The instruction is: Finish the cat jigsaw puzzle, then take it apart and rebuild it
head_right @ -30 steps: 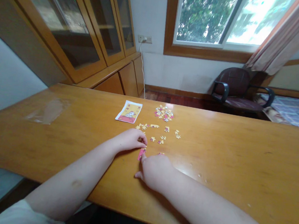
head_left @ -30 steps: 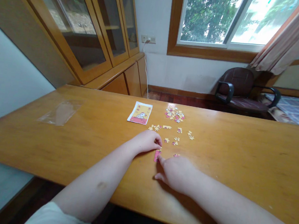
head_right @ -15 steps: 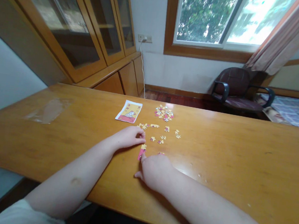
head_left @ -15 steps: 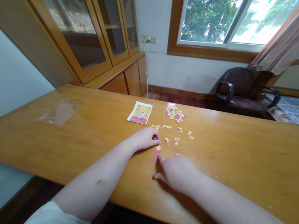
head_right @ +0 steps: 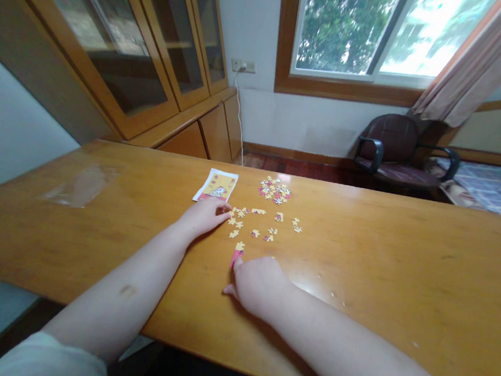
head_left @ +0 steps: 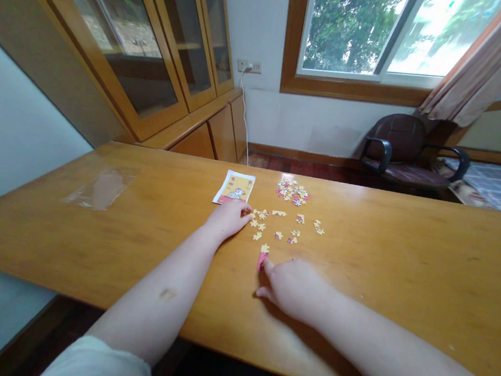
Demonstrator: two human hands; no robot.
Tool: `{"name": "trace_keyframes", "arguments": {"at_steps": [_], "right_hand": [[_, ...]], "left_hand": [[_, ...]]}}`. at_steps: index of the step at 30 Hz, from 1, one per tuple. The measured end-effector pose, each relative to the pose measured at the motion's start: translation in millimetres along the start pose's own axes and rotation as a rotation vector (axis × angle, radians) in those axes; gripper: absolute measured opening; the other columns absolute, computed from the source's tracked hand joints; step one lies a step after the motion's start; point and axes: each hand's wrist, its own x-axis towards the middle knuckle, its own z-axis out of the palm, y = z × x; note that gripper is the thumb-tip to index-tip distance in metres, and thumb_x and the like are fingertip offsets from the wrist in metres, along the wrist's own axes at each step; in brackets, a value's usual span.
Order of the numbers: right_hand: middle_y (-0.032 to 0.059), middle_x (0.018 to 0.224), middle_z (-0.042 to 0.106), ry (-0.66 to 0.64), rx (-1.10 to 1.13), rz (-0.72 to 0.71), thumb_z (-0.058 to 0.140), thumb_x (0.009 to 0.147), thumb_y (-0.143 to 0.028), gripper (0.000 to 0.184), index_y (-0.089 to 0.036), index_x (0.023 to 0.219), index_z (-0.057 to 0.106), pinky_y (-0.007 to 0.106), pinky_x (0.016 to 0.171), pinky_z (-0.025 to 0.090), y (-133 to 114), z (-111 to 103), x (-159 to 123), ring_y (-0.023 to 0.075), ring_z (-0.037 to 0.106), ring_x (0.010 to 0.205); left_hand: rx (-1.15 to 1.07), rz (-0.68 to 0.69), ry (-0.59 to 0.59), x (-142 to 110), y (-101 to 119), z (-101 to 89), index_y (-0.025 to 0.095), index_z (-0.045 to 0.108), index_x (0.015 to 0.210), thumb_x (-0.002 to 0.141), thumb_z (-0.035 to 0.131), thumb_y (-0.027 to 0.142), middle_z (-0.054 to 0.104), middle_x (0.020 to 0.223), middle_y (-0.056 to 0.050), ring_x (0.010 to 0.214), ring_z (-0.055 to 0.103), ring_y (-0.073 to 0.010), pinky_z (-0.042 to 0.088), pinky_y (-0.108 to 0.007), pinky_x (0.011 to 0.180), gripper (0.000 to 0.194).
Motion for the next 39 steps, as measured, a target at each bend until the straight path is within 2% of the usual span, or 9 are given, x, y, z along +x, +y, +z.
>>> {"name": "trace_keyframes", "arguments": {"at_steps": [6,13,19,23,25,30,33,36,39], "right_hand": [[0.0164,0.084,0.071,-0.004,0.012,0.007,0.047,0.088,-0.053,0.06,-0.01,0.13,0.049,0.034,0.067,0.05,0.1,-0.2,1.2,0.029,0.069,0.08],[0.0145,0.086,0.071,0.009,0.014,0.029,0.047,0.088,-0.054,0.054,-0.013,0.123,0.053,0.034,0.067,0.05,0.9,-4.2,3.2,0.0288,0.069,0.079],[0.0109,0.083,0.071,0.056,0.022,0.009,0.044,0.089,-0.054,0.043,-0.017,0.102,0.061,0.031,0.066,0.048,4.0,-3.0,4.4,0.026,0.068,0.074],[0.0096,0.082,0.07,0.091,0.071,0.042,0.039,0.092,-0.047,0.037,-0.018,0.097,0.062,0.029,0.066,0.044,10.7,-4.6,6.7,0.0226,0.066,0.074],[0.0086,0.08,0.069,0.162,0.136,0.087,0.039,0.093,-0.041,0.032,-0.018,0.092,0.062,0.028,0.066,0.042,19.4,-5.0,11.1,0.0201,0.064,0.073],[0.0038,0.085,0.065,0.533,0.463,0.17,0.056,0.085,-0.031,0.014,-0.019,0.092,0.058,0.025,0.066,0.04,51.7,1.4,28.9,0.0144,0.057,0.071],[0.002,0.081,0.063,0.618,0.565,0.14,0.06,0.082,-0.029,0.013,-0.02,0.091,0.057,0.025,0.063,0.04,65.6,7.1,36.1,0.013,0.053,0.066],[0.0023,0.079,0.062,0.692,0.526,0.129,0.061,0.081,-0.026,0.009,-0.019,0.085,0.057,0.025,0.065,0.039,69.9,8.9,37.3,0.0139,0.053,0.069],[0.001,0.076,0.062,0.654,0.523,0.127,0.062,0.079,-0.021,0.005,-0.02,0.079,0.057,0.024,0.064,0.038,69.2,6.4,36.0,0.0135,0.053,0.068]], "left_hand": [[0.069,-0.024,-0.023,1.7,2.7,1.8,0.022,0.072,0.094,0.081,0.057,0.041,0.069,0.103,-0.008,0.096,0.061,-0.0225,0.046,-0.029,0.084,0.027],[0.055,0.019,-0.015,1.9,1.5,4.6,0.019,0.068,0.091,0.08,0.059,0.034,0.067,0.103,-0.008,0.096,0.061,-0.0222,0.046,-0.03,0.086,0.021],[-0.019,-0.026,-0.026,1.2,0.7,4.9,0.019,0.062,0.089,0.078,0.062,0.03,0.069,0.093,-0.006,0.084,0.062,-0.0199,0.047,-0.029,0.074,0.016],[-0.09,-0.038,0.003,-4.2,13.8,-2.2,0.02,0.063,0.088,0.081,0.059,0.026,0.069,0.092,-0.004,0.084,0.062,-0.0189,0.046,-0.028,0.074,0.01],[-0.136,0.009,0.068,-8.6,24.5,-4.2,0.02,0.064,0.09,0.083,0.055,0.024,0.069,0.098,-0.005,0.091,0.061,-0.0191,0.045,-0.03,0.08,0.012],[-0.3,0.143,0.103,-20.2,51.4,5.2,0.02,0.066,0.089,0.084,0.055,0.026,0.069,0.093,-0.003,0.087,0.06,-0.0171,0.045,-0.03,0.083,0.013],[-0.398,0.146,0.125,-25.0,61.2,13.7,0.02,0.066,0.084,0.081,0.059,0.025,0.067,0.081,0.0,0.074,0.058,-0.0139,0.045,-0.027,0.074,0.009],[-0.473,0.102,0.14,-27.4,66.1,16.6,0.019,0.064,0.08,0.078,0.063,0.025,0.062,0.072,0.003,0.064,0.053,-0.0109,0.043,-0.024,0.066,0.007],[-0.462,0.088,0.111,-28.8,69.2,14.8,0.018,0.063,0.079,0.078,0.063,0.026,0.059,0.068,0.004,0.059,0.05,-0.0099,0.041,-0.023,0.061,0.007]]}}
